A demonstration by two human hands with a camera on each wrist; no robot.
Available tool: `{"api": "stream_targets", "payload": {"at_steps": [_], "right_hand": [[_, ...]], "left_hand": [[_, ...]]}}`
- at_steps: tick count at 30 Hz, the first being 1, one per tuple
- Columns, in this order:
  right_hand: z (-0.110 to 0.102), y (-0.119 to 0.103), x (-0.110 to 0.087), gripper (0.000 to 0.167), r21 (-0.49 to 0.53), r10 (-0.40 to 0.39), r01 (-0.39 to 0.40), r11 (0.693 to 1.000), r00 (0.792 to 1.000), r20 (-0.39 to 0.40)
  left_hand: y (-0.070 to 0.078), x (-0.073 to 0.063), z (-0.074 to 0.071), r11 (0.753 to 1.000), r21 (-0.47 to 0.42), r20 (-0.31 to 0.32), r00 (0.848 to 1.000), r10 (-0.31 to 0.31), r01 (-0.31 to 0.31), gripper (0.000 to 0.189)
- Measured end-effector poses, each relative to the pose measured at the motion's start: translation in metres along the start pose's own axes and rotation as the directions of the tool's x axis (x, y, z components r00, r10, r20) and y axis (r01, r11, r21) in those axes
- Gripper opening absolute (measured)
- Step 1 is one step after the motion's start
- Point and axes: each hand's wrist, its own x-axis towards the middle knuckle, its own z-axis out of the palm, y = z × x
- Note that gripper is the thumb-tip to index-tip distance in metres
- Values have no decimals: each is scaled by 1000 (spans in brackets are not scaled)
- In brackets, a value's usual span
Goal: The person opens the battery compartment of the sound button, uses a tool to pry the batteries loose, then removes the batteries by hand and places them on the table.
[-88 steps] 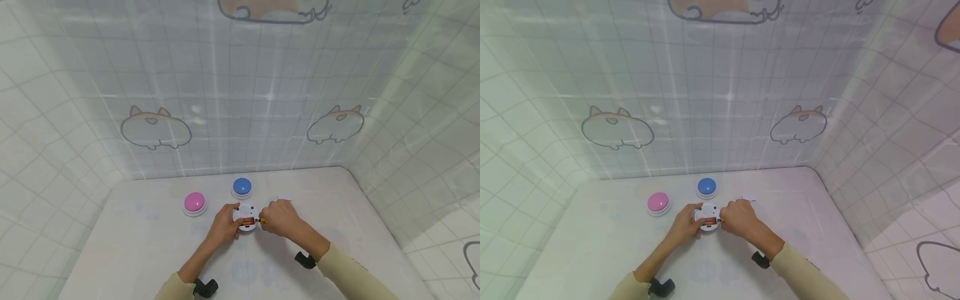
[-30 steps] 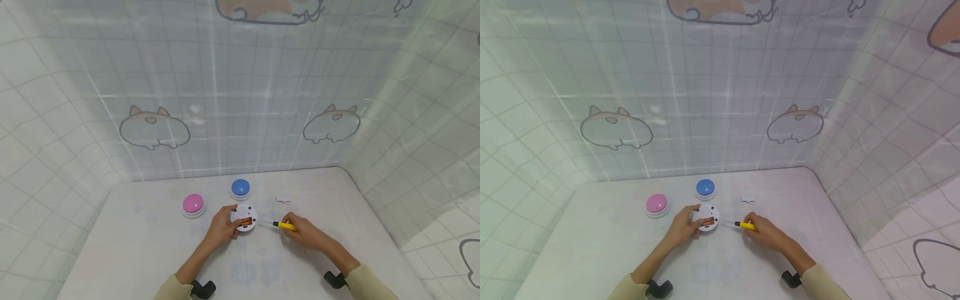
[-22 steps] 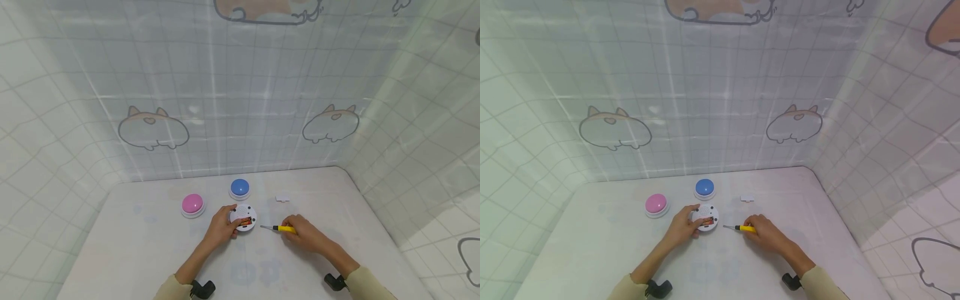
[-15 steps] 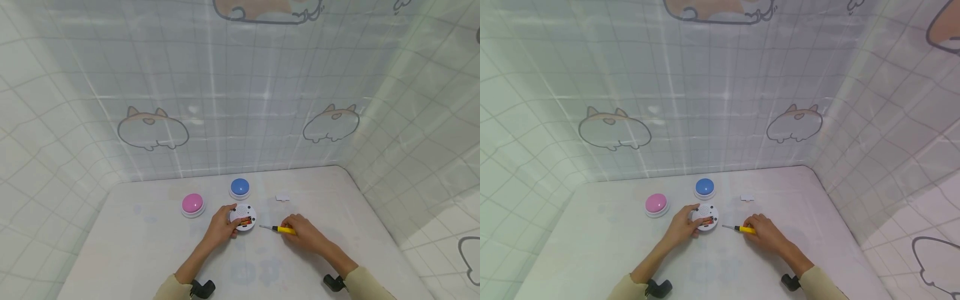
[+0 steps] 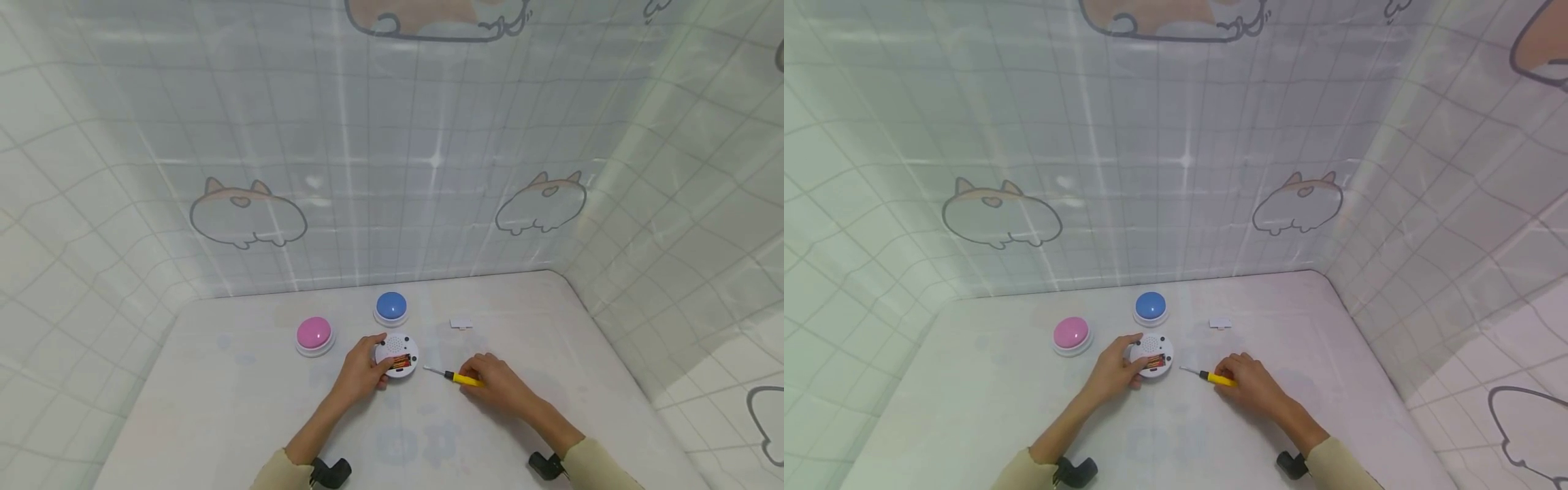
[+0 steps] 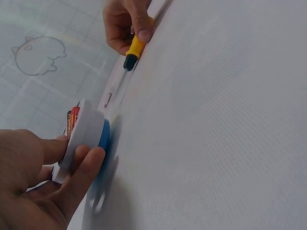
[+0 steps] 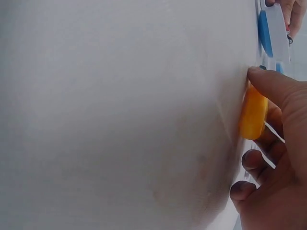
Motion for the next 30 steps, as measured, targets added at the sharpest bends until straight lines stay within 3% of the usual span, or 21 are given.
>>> {"api": "stream_targets", "payload": {"at_steps": [7,13,23,30], "right_hand": [[0,3,0,25,4,-19,19,1000,1000,-4],[-3,1,5,28,2,-90,90,996,995,-35],[-6,-41,30,25,85,-199,205,975,977,-74],[7,-60,46,27,27,-315,318,948,946,-74]], "left_hand": [[0,0,0,1000,-6,-2,1000,5,-5,58],[0,-1,0,1000,-2,-3,1000,10,-10,57],[-2,-3,1,1000,-2,0,1000,7,-7,57],[-5,-3,1,999,-31,10,1000,26,-25,56]]}}
